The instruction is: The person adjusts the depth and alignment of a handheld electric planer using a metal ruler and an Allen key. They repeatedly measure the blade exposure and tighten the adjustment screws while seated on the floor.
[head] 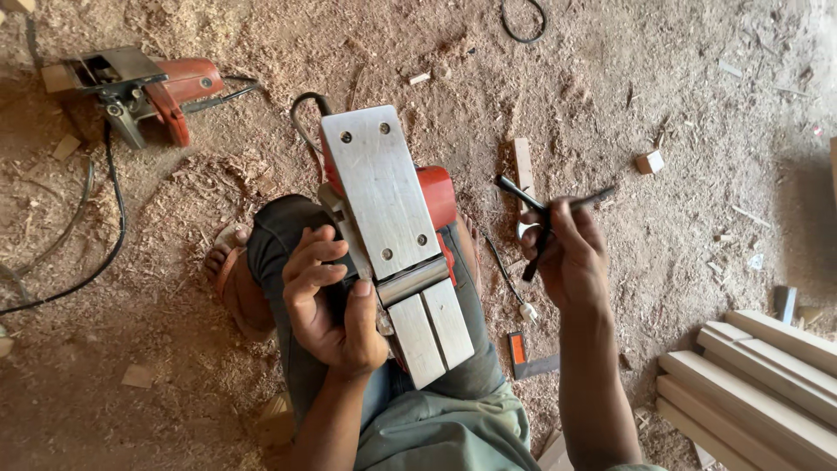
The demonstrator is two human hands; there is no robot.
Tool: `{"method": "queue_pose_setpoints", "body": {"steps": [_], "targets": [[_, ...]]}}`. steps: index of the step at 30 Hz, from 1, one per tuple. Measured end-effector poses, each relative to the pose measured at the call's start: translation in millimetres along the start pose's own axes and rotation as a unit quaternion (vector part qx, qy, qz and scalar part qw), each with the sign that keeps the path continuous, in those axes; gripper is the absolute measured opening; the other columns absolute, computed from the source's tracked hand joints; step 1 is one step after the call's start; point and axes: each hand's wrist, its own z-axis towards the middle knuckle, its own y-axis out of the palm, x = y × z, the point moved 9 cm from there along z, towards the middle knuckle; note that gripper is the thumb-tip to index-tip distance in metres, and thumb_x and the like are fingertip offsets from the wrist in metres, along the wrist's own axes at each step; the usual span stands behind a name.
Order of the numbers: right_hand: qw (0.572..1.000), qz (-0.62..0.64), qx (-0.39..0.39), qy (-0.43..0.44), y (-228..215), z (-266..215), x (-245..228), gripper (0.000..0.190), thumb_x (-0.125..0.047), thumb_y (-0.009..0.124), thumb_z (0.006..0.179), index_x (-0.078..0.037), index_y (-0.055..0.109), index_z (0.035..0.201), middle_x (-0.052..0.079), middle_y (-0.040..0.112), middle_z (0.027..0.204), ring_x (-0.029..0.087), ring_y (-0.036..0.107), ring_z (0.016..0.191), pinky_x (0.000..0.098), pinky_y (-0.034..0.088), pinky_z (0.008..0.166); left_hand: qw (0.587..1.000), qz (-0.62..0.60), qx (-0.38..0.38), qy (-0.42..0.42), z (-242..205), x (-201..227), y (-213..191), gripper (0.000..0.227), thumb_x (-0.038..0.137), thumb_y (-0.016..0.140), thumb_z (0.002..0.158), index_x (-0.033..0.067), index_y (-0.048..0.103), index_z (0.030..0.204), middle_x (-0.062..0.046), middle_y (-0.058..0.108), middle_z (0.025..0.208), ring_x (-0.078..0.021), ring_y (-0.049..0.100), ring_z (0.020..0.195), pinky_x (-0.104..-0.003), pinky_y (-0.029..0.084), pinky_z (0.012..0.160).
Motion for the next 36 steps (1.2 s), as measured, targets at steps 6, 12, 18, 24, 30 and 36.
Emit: {"method": "queue_pose_setpoints", "body": {"steps": [6,12,18,24,30,36], "targets": [[0.88,-0.332,-0.203,-0.272,61.3,-20.3,-85.5,0.009,-0.004,0.054,0.111,-0.001,0.056,0.119,0.017,0.07,0.109,0.022,0.076,0.093,0.0362,0.065,0.078,0.999,-0.049,0.007,0.012,4.5,4.2,-3.2,0.021,0.01,0.056,0.096,0.0109,0.045,0.114,-0.011,0.06,0.124,-0.0237,0.058,0.125,-0.049,0.03,0.129],[0.712,-0.48,-0.375,-0.349,134.9,-35.4,-111.9,0.004,-0.002,0.057,0.105,-0.004,0.059,0.108,0.01,0.072,0.096,0.024,0.077,0.097,0.0388,0.064,0.084,1.0,-0.013,0.01,0.007,6.6,7.1,-3.3,0.019,0.007,0.059,0.098,0.0087,0.047,0.113,-0.011,0.06,0.117,-0.0242,0.061,0.115,-0.049,0.036,0.123],[0.607,-0.549,-0.45,-0.356,184.5,-39.5,-107.0,0.012,-0.012,0.062,0.097,-0.007,0.065,0.107,0.01,0.077,0.099,0.023,0.078,0.096,0.04,0.066,0.086,1.0,-0.007,0.008,0.004,7.1,4.7,-4.5,0.017,0.004,0.059,0.097,0.0087,0.049,0.11,-0.011,0.062,0.114,-0.0245,0.061,0.114,-0.048,0.037,0.122],[0.56,-0.597,-0.449,-0.357,205.7,-44.4,-105.0,0.01,-0.016,0.069,0.093,-0.009,0.068,0.1,0.008,0.078,0.099,0.023,0.077,0.096,0.0419,0.064,0.089,1.0,-0.018,0.011,0.001,9.2,2.5,-4.7,0.018,0.003,0.06,0.096,0.0088,0.049,0.109,-0.012,0.062,0.113,-0.0261,0.061,0.117,-0.048,0.037,0.122],[0.496,-0.632,-0.481,-0.35,222.7,-47.9,-109.6,0.021,-0.023,0.074,0.088,-0.011,0.07,0.105,0.008,0.077,0.107,0.025,0.074,0.105,0.0438,0.061,0.094,1.0,-0.023,0.008,-0.002,9.8,1.2,-5.3,0.02,0.003,0.06,0.095,0.009,0.049,0.11,-0.011,0.061,0.114,-0.0257,0.062,0.114,-0.049,0.037,0.122],[0.43,-0.685,-0.486,-0.332,240.3,-51.2,-114.6,0.032,-0.024,0.073,0.086,-0.016,0.072,0.117,0.006,0.075,0.115,0.023,0.07,0.113,0.0488,0.05,0.102,1.0,-0.013,-0.001,-0.001,11.8,3.1,-4.7,0.02,0.002,0.06,0.095,0.01,0.049,0.11,-0.01,0.062,0.114,-0.026,0.062,0.119,-0.049,0.038,0.122]]}}
